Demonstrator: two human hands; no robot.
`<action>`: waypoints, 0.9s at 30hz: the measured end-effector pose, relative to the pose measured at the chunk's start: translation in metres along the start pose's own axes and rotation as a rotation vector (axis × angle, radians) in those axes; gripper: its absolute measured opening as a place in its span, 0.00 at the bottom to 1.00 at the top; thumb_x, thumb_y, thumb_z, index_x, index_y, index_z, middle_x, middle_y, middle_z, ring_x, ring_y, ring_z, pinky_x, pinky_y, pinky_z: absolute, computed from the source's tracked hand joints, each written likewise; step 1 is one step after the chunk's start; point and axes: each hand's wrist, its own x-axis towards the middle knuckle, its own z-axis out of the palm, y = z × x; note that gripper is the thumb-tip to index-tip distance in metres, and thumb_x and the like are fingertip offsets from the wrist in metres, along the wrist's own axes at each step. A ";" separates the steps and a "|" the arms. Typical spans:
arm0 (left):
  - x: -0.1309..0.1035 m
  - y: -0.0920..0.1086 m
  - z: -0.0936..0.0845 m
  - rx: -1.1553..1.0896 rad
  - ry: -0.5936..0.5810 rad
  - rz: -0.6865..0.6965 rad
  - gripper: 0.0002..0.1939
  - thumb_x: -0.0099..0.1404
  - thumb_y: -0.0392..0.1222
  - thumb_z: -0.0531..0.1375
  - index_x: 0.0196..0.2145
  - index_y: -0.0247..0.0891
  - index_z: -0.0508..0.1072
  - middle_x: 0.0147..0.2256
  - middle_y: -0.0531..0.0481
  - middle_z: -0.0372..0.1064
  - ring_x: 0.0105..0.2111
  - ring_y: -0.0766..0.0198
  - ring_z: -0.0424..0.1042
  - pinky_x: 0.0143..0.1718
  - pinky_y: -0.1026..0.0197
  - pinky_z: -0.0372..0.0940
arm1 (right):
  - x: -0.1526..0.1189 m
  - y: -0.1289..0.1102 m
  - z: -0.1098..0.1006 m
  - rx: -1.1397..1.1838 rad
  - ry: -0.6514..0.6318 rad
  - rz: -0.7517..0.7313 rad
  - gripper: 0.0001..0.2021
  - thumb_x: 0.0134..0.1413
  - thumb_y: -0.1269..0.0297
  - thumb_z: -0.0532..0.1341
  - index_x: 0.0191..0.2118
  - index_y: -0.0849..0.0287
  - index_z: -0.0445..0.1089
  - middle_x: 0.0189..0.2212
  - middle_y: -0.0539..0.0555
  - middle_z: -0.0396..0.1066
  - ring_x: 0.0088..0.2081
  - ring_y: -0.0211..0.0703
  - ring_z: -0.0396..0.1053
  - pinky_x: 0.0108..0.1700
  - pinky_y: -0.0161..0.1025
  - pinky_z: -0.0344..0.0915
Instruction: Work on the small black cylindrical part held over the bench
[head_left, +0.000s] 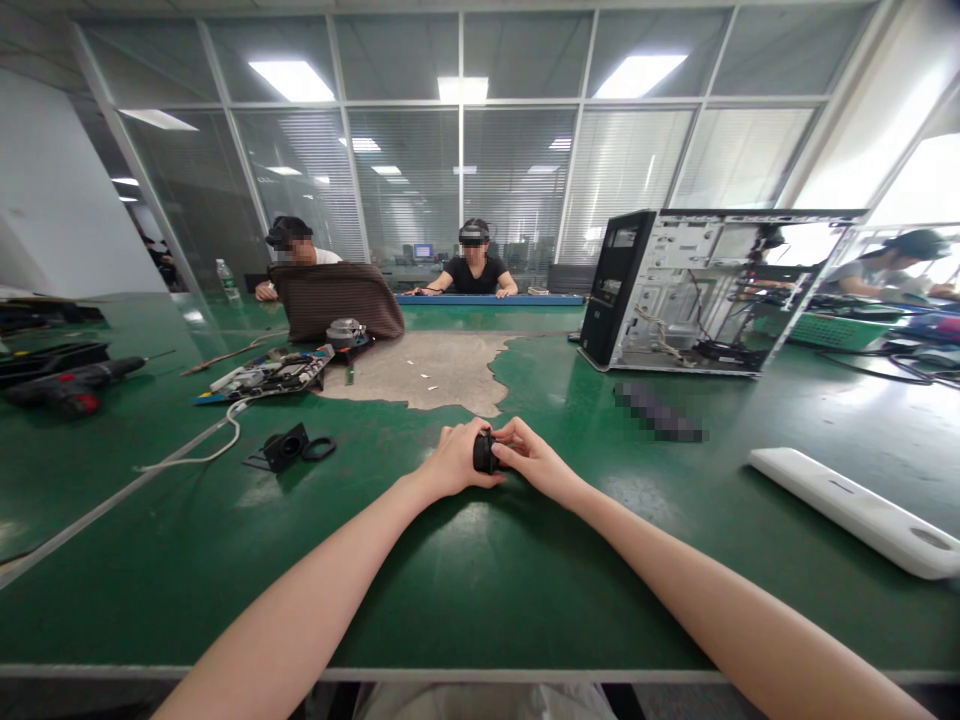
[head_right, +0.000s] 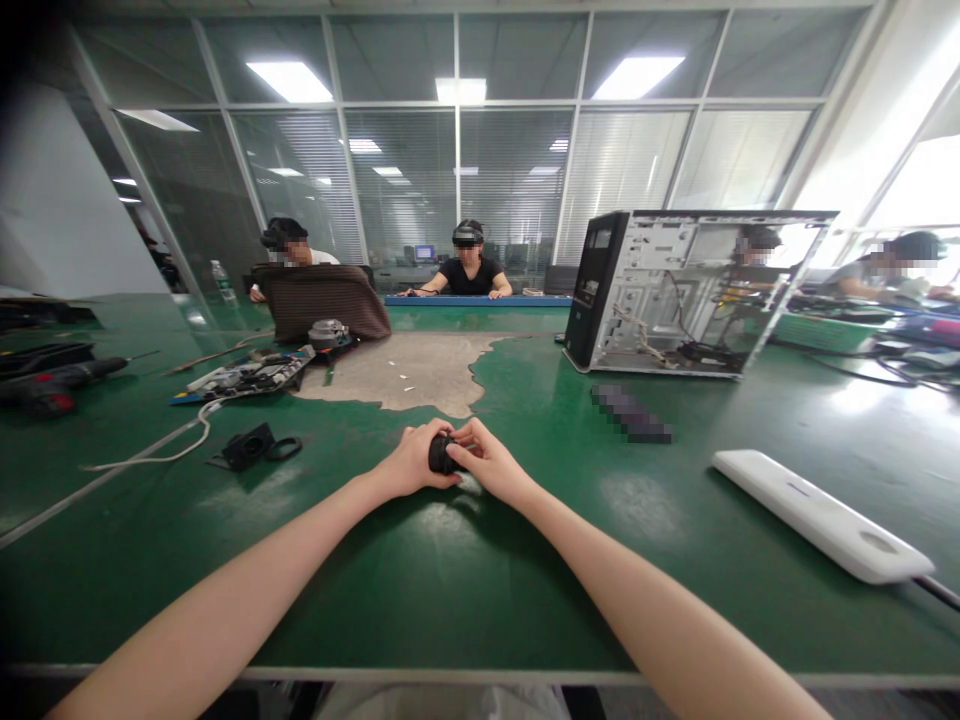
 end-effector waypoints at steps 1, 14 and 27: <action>0.000 0.000 0.000 -0.003 -0.001 0.001 0.31 0.41 0.54 0.62 0.41 0.41 0.57 0.38 0.51 0.63 0.36 0.58 0.64 0.39 0.57 0.52 | 0.001 0.002 0.000 -0.006 0.006 0.010 0.11 0.47 0.58 0.56 0.35 0.57 0.58 0.32 0.49 0.64 0.35 0.36 0.65 0.38 0.38 0.63; 0.000 0.000 0.000 0.012 -0.006 -0.003 0.29 0.42 0.53 0.62 0.40 0.41 0.58 0.37 0.52 0.63 0.36 0.58 0.64 0.39 0.58 0.52 | -0.003 -0.002 -0.001 -0.022 -0.046 -0.033 0.10 0.48 0.59 0.56 0.35 0.58 0.57 0.33 0.50 0.64 0.35 0.37 0.65 0.39 0.38 0.63; 0.000 0.000 0.000 0.013 -0.005 -0.008 0.29 0.42 0.52 0.62 0.40 0.41 0.58 0.36 0.52 0.64 0.35 0.58 0.64 0.39 0.58 0.52 | -0.005 -0.005 -0.002 0.012 -0.083 -0.033 0.10 0.46 0.62 0.58 0.35 0.58 0.57 0.35 0.50 0.63 0.37 0.38 0.65 0.40 0.39 0.63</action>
